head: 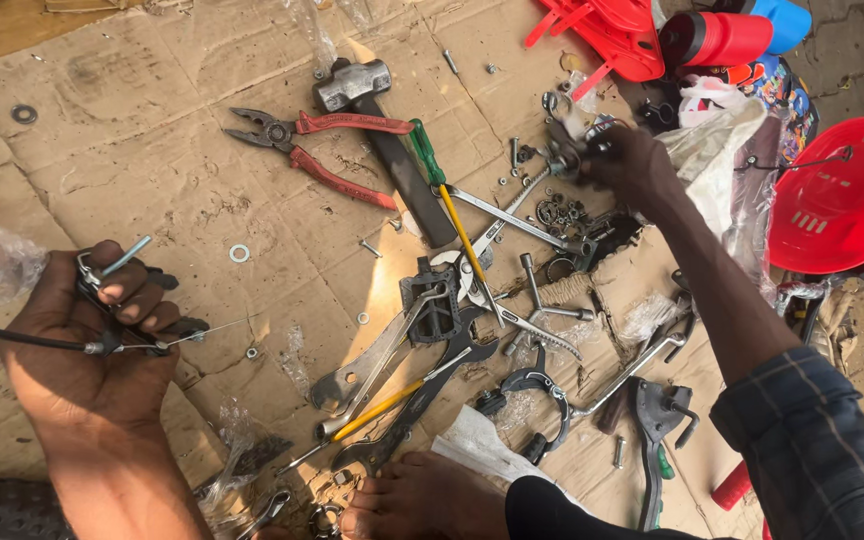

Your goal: The person assembles a bicycle by attaching a wheel to the frame and installing brake components. They use wrenches and other tools to tighten bolts and secure parts.

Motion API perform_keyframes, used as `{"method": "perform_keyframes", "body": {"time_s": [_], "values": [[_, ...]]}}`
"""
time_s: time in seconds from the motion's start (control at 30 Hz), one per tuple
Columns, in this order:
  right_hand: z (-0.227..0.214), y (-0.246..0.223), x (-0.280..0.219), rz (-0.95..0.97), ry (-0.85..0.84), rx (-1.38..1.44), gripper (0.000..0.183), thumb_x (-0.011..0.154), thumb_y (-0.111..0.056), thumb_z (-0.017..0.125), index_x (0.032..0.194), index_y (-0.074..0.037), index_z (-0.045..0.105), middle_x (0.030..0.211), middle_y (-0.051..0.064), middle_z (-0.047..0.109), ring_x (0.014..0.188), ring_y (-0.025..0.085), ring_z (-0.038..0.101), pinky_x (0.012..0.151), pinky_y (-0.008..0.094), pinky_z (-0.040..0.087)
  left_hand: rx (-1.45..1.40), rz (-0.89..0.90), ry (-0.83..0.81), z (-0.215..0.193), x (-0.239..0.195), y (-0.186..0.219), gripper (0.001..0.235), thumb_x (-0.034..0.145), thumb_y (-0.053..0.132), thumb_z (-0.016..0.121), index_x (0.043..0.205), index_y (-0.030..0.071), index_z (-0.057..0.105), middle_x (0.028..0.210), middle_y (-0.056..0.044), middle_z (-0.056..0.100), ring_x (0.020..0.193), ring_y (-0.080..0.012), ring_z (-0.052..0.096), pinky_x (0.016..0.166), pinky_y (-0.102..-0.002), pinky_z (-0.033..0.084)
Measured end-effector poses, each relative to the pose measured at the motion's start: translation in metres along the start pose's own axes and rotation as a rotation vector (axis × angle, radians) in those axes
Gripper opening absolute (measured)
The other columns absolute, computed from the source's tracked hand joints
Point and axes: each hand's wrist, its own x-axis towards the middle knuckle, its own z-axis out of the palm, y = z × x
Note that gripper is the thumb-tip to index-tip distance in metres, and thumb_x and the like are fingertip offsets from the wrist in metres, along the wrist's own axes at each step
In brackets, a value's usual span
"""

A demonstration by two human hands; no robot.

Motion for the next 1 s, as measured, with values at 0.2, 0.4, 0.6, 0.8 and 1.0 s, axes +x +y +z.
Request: {"method": "perform_keyframes", "body": {"time_s": [0.2,0.4,0.6,0.8,1.0], "values": [[-0.038,0.019,-0.016,-0.284,0.299,-0.412,0.059,0.077,-0.028,0.084,0.13,-0.01,0.067,0.118,0.009,0.075,0.104,0.03,0.072,0.09,0.049,0.054,-0.008,-0.006,-0.012,0.003,-0.002,0.001,0.039,0.124,0.032,0.045,0.112,-0.002,0.06,0.084,-0.005,0.055,0.075,-0.0157,0.044,0.072,-0.032,0.04],[-0.075,0.068,-0.064,0.109,0.264,-0.951,0.052,0.076,-0.038,0.088,0.123,-0.021,0.075,0.122,0.022,0.067,0.087,0.043,0.071,0.065,0.055,0.057,-0.06,-0.042,0.002,0.018,-0.005,0.003,0.04,0.121,0.031,0.042,0.112,-0.002,0.062,0.084,-0.007,0.056,0.074,-0.016,0.047,0.069,-0.032,0.041],[-0.154,0.128,-0.1,0.102,0.559,-0.704,0.022,0.095,-0.02,0.083,0.117,-0.013,0.081,0.091,0.018,0.076,0.081,0.033,0.074,0.071,0.046,0.058,-0.044,-0.027,0.051,0.008,-0.001,0.0,0.038,0.121,0.032,0.046,0.109,0.001,0.063,0.085,-0.004,0.057,0.073,-0.0133,0.046,0.072,-0.031,0.041],[-0.176,0.096,-0.118,0.146,0.562,0.212,0.025,0.099,-0.004,0.076,0.124,-0.007,0.076,0.122,0.011,0.076,0.103,0.022,0.073,0.084,0.036,0.06,-0.109,-0.07,-0.002,-0.017,0.009,0.003,0.027,0.117,0.026,0.052,0.11,0.003,0.064,0.087,-0.002,0.06,0.074,-0.0115,0.049,0.078,-0.03,0.044],[-0.15,-0.012,-0.131,-0.426,0.272,-0.331,0.034,0.094,0.002,0.069,0.128,0.001,0.065,0.119,0.018,0.07,0.112,0.033,0.069,0.093,0.044,0.059,-0.153,-0.117,-0.077,-0.015,0.009,0.007,0.029,0.118,0.027,0.05,0.113,0.002,0.063,0.089,-0.003,0.06,0.073,-0.012,0.05,0.07,-0.027,0.042]]}}
